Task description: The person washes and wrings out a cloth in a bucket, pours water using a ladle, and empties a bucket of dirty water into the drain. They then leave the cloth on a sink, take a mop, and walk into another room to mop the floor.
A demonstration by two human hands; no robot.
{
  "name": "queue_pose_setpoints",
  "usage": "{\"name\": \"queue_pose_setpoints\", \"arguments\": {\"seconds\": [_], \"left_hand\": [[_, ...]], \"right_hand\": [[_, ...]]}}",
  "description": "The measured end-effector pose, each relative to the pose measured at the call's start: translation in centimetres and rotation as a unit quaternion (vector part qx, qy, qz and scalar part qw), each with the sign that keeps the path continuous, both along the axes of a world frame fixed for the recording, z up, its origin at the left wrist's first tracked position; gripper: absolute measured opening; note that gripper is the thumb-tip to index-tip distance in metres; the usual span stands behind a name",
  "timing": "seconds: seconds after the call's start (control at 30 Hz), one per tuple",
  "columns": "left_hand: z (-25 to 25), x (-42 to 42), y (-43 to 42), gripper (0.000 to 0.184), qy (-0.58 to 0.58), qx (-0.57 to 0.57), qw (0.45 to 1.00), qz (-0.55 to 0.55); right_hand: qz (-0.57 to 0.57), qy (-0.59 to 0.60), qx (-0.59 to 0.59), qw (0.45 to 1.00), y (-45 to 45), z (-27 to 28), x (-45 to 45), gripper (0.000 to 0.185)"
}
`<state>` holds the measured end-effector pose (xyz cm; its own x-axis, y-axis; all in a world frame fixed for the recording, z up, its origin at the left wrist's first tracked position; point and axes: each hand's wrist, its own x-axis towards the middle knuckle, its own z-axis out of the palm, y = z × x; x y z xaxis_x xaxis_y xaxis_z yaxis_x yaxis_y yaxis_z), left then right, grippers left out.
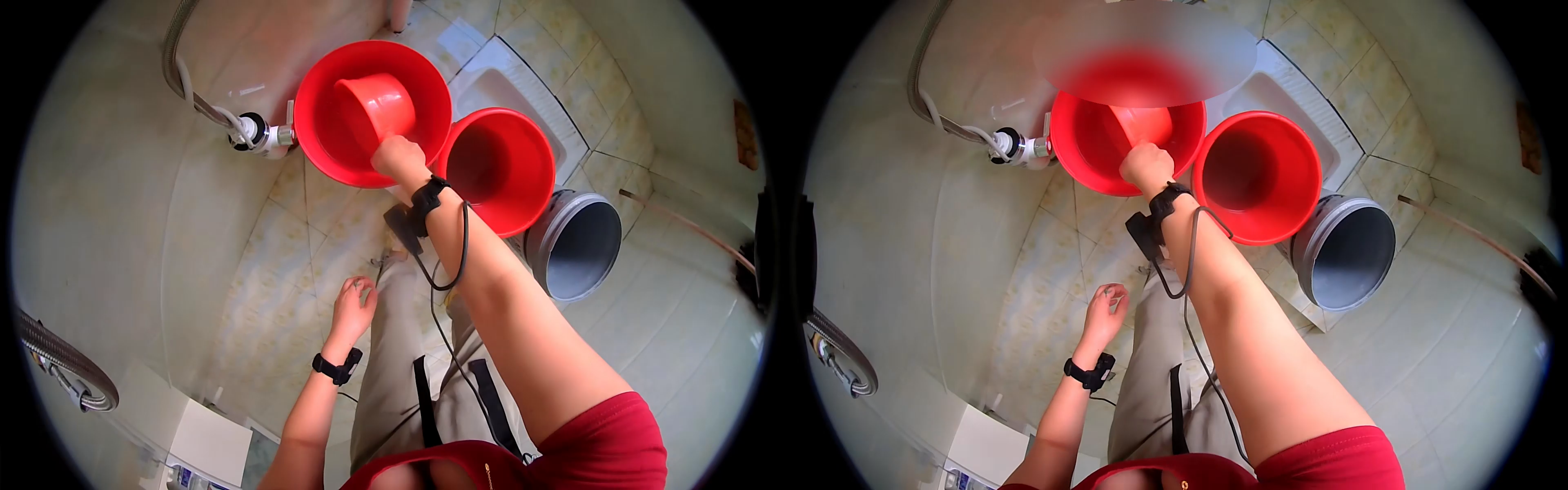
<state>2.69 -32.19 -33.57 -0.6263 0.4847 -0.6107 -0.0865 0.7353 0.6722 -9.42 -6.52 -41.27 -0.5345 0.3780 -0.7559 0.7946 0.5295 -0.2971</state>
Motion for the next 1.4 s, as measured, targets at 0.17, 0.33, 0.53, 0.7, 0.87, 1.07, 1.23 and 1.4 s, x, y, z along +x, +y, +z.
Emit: {"name": "queue_pose_setpoints", "arguments": {"seconds": [0.17, 0.33, 0.53, 0.7, 0.87, 1.07, 1.23, 1.4], "left_hand": [[0.1, -0.8, -0.8, 0.012, 0.0, -0.025, 1.0, 0.001], [-0.1, -1.5, -1.1, 0.012, -0.01, -0.037, 0.999, 0.005], [-0.7, -1.2, -0.8, 0.012, -0.015, -0.037, 0.999, -0.001], [-1.0, -0.9, -0.3, 0.013, -0.026, -0.041, 0.999, -0.023], [-0.5, -1.1, 0.7, 0.013, -0.015, -0.069, 0.996, -0.06], [-0.8, -0.8, 2.0, 0.014, -0.016, -0.084, 0.99, -0.113], [-0.6, 0.4, 4.2, 0.015, -0.014, -0.089, 0.981, -0.17], [-0.5, 2.3, 6.2, 0.015, -0.013, -0.063, 0.973, -0.223]], "right_hand": [[-0.127, -0.046, -0.171, 0.976, 1.5, 0.0, -1.0, 0.024], [-0.188, 0.021, -0.222, 0.957, 2.4, -2.1, -0.2, 0.027], [-0.159, 0.031, -0.325, 0.932, 4.9, -1.4, 1.7, 0.017], [-0.211, 0.073, -0.394, 0.892, 5.4, 1.2, 5.2, 0.017], [-0.25, 0.153, -0.454, 0.841, 4.9, 2.9, 10.2, 0.018], [-0.304, 0.214, -0.475, 0.798, 5.1, 7.7, 17.4, 0.027], [-0.391, 0.235, -0.428, 0.78, 6.6, 13.8, 27.1, 0.024], [-0.474, 0.214, -0.332, 0.787, 6.5, 17.8, 37.7, 0.024]]}}
